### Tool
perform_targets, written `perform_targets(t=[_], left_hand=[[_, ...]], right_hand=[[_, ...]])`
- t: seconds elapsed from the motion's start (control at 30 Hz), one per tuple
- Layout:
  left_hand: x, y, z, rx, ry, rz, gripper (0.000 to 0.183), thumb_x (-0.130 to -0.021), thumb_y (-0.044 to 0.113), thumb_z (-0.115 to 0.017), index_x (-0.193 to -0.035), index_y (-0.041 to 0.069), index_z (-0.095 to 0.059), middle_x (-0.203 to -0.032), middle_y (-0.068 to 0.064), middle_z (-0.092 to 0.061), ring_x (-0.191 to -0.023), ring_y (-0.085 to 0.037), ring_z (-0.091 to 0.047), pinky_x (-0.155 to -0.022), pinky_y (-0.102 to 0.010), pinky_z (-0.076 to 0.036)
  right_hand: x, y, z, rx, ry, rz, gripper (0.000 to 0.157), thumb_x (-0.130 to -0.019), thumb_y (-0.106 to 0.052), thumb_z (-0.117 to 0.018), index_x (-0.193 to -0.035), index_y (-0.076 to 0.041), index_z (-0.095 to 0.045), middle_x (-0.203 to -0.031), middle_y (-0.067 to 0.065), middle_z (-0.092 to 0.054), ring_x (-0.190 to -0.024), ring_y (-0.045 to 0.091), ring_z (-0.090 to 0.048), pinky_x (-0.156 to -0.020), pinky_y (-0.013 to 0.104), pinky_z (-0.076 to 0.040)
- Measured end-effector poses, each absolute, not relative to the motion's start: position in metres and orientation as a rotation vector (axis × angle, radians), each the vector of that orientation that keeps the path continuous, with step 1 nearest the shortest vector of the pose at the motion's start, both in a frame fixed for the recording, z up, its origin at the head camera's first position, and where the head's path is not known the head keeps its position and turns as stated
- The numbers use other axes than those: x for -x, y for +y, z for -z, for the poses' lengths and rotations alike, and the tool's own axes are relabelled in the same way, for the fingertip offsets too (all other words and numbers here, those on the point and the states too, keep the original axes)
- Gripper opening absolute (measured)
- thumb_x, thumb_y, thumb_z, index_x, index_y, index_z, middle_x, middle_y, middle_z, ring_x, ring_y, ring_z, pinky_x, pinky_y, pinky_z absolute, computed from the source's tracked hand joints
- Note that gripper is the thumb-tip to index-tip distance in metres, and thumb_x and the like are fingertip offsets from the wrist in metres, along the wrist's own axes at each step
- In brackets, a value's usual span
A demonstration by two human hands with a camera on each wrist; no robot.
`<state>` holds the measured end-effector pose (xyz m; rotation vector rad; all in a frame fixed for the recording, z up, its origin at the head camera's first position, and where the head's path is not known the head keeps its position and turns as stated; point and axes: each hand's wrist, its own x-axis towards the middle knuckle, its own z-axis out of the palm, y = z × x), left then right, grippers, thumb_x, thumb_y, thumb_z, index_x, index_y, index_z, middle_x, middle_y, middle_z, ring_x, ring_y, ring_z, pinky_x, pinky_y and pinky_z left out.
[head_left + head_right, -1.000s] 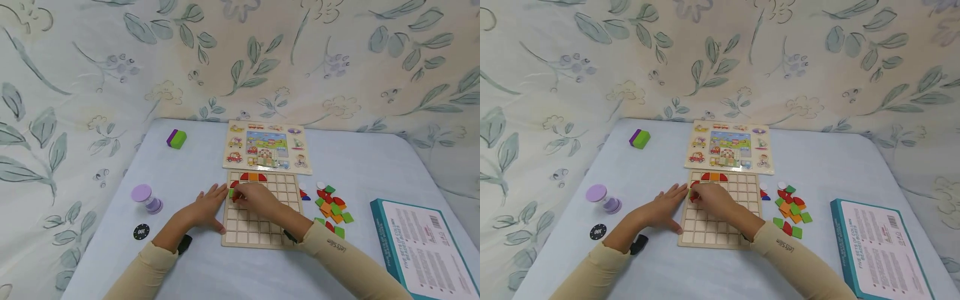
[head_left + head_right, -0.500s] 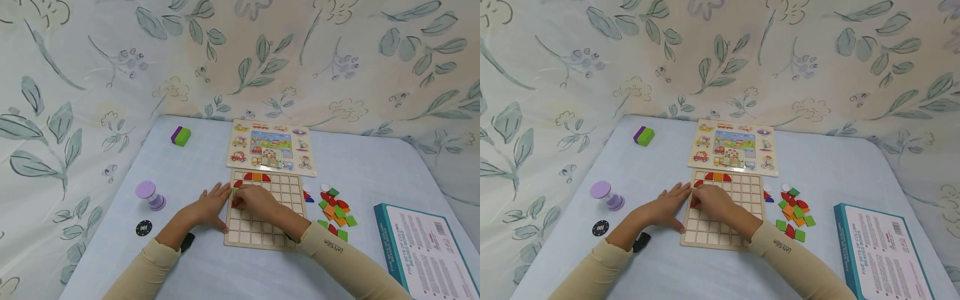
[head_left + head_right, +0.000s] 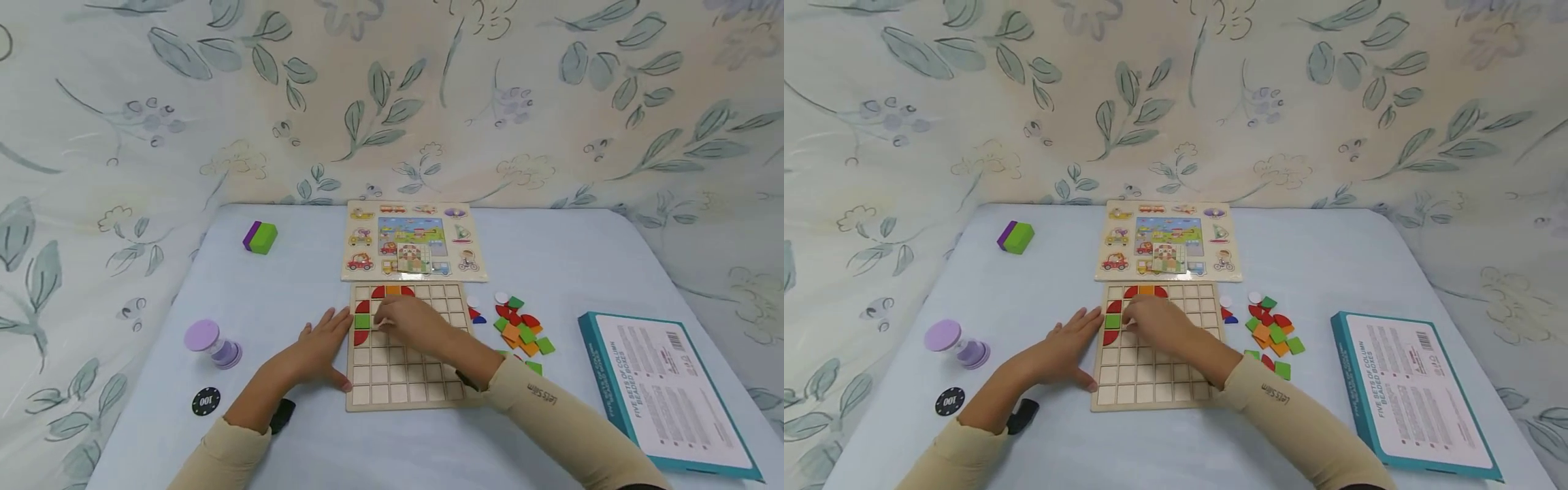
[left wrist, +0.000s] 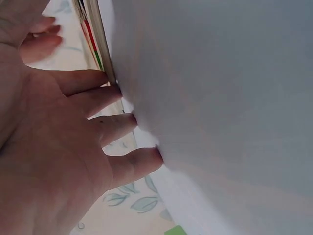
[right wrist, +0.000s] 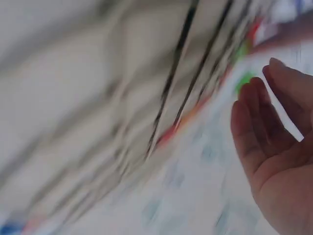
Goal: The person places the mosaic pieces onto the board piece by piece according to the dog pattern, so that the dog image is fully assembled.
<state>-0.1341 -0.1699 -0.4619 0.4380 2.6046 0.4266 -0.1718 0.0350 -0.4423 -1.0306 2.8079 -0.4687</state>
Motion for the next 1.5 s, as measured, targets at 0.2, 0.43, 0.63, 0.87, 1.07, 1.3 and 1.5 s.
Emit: perform_targets(t=[0.2,0.43,0.63,0.87,1.07,1.3,1.5], left_hand=[[0.127,-0.179,0.463,-0.419,2.633,-0.415,0.118,-0.051,0.044,-0.084,-0.145,0.011,-0.020,-0.152,-0.006,-0.012,-0.139,-0.031,-0.001,-0.103,-0.064,-0.012],[0.126,-0.176,0.463,-0.424,2.632,-0.416,0.118,-0.051,0.044,-0.084,-0.145,0.012,-0.021,-0.152,-0.004,-0.012,-0.139,-0.029,-0.001,-0.104,-0.063,-0.012],[0.129,-0.167,0.463,-0.466,2.616,-0.428,0.117,-0.052,0.045,-0.084,-0.145,0.013,-0.020,-0.152,-0.004,-0.012,-0.139,-0.028,-0.002,-0.104,-0.061,-0.013],[0.129,-0.168,0.460,-0.443,2.606,-0.423,0.116,-0.052,0.046,-0.083,-0.145,0.013,-0.021,-0.152,-0.004,-0.013,-0.139,-0.028,-0.002,-0.105,-0.060,-0.013],[0.129,-0.169,0.459,-0.435,2.605,-0.434,0.115,-0.053,0.046,-0.083,-0.145,0.014,-0.021,-0.152,-0.003,-0.013,-0.139,-0.027,-0.001,-0.105,-0.060,-0.012],[0.129,-0.171,0.460,-0.474,2.595,-0.445,0.116,-0.054,0.047,-0.083,-0.145,0.014,-0.020,-0.152,-0.002,-0.011,-0.139,-0.026,-0.001,-0.106,-0.059,-0.011],[0.129,-0.179,0.461,-0.467,2.607,-0.426,0.116,-0.054,0.046,-0.083,-0.145,0.014,-0.019,-0.152,-0.001,-0.011,-0.139,-0.026,0.000,-0.107,-0.058,-0.010]], right_hand=[[0.198,0.123,0.444,0.545,2.926,0.393,0.020,-0.085,-0.011,-0.062,-0.104,-0.006,-0.066,-0.102,0.007,-0.065,-0.093,0.022,-0.061,-0.075,0.036,-0.051],[0.200,0.164,0.463,0.481,2.868,0.428,0.023,-0.087,-0.017,-0.061,-0.104,-0.003,-0.067,-0.102,0.009,-0.063,-0.090,0.021,-0.061,-0.072,0.033,-0.052],[0.199,0.172,0.460,0.516,2.937,0.311,0.023,-0.083,-0.016,-0.066,-0.101,-0.001,-0.066,-0.099,0.010,-0.064,-0.088,0.022,-0.061,-0.075,0.037,-0.051],[0.209,0.154,0.446,0.519,2.944,0.508,0.019,-0.089,-0.008,-0.053,-0.104,-0.003,-0.063,-0.075,0.004,-0.063,-0.050,0.011,-0.045,-0.047,0.025,-0.040],[0.211,0.083,0.440,0.682,2.760,0.782,0.013,-0.086,-0.012,-0.059,-0.098,-0.011,-0.064,-0.086,-0.001,-0.063,-0.076,0.010,-0.057,-0.066,0.027,-0.049],[0.210,0.026,0.451,0.824,2.667,0.807,0.012,-0.084,-0.007,-0.060,-0.094,-0.010,-0.067,-0.088,-0.001,-0.065,-0.078,0.008,-0.057,-0.069,0.024,-0.049],[0.212,0.012,0.452,0.782,2.731,0.709,0.012,-0.084,-0.006,-0.061,-0.088,-0.013,-0.069,-0.085,-0.003,-0.066,-0.076,0.006,-0.058,-0.068,0.024,-0.049]])
